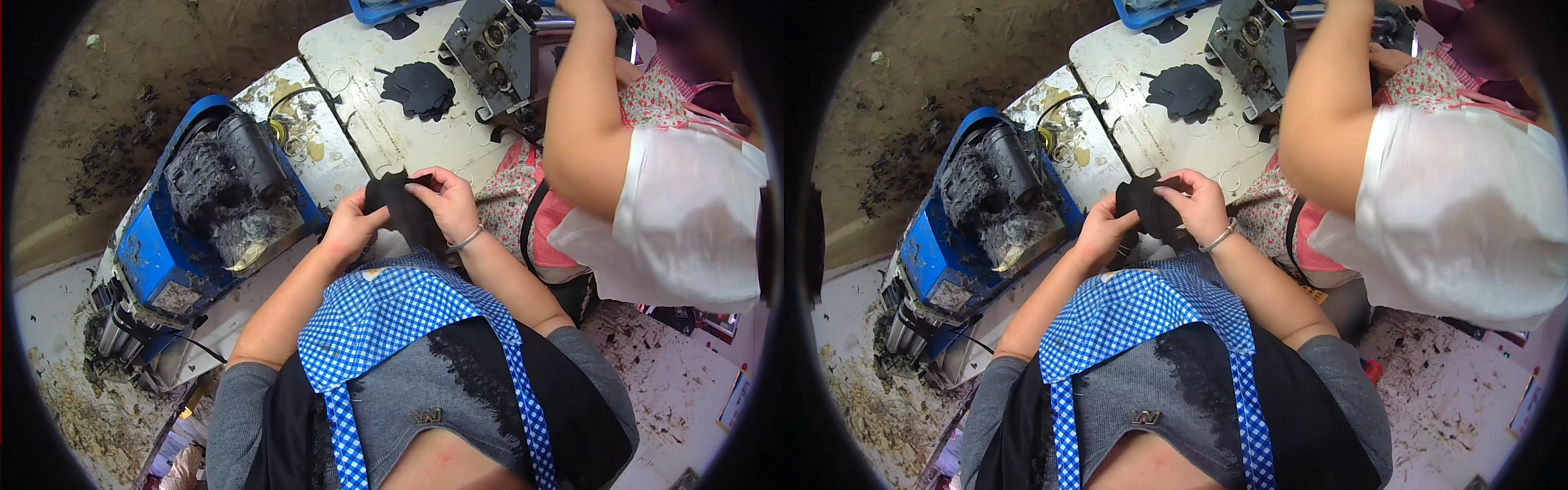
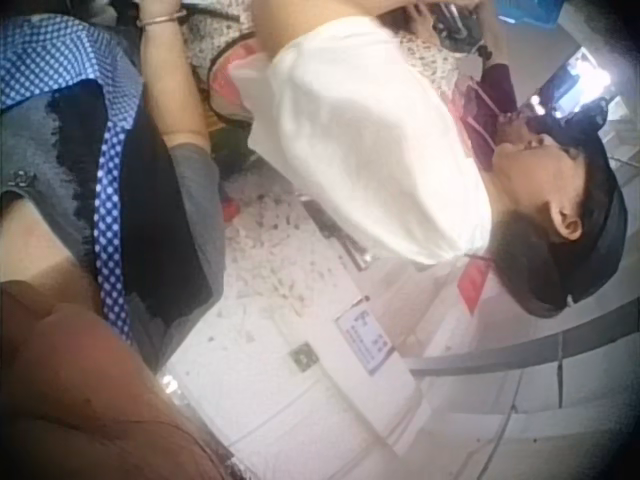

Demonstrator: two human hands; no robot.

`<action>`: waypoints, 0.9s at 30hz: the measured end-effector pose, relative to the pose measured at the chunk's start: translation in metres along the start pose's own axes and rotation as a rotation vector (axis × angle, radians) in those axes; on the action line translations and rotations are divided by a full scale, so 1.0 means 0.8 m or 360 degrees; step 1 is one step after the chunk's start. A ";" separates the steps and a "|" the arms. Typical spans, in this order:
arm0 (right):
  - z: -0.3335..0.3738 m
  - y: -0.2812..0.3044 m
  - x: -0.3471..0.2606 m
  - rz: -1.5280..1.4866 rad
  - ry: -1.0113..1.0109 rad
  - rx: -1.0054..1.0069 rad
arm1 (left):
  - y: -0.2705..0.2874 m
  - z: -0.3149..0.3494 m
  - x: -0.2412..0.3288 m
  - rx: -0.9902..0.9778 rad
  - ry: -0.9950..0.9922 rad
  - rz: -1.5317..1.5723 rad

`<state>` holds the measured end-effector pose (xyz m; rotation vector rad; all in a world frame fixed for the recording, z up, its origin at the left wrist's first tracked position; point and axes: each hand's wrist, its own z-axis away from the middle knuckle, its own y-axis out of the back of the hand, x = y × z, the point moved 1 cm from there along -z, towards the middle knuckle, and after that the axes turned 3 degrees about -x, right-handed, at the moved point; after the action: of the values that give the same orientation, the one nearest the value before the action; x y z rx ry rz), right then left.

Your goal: The recorder and a coworker are skiving or thinning leather components using table-top machines in a factory setting.

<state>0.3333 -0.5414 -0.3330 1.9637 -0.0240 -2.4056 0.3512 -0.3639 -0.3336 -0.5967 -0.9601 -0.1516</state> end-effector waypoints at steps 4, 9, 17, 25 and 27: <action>-0.002 -0.003 0.010 -0.0468 -0.0116 0.0017 | 0.006 0.005 -0.003 -0.0173 0.0063 0.0338; -0.001 -0.016 0.028 -0.1099 -0.0545 -0.0262 | 0.020 0.017 -0.013 -0.0223 0.0480 -0.0232; -0.108 0.094 0.123 0.1673 0.0042 0.0898 | 0.070 0.138 -0.089 0.1006 -0.0011 -0.1015; -0.104 0.083 0.114 0.1795 0.0278 0.1053 | 0.029 0.092 -0.072 0.1058 -0.0726 -0.2238; -0.105 0.090 0.133 0.1764 0.0325 0.1016 | 0.030 0.078 -0.072 0.0955 -0.0628 -0.2411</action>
<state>0.3952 -0.6165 -0.4515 1.5960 -1.5463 -1.5042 0.2817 -0.3183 -0.3630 0.7891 -1.5892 -1.0667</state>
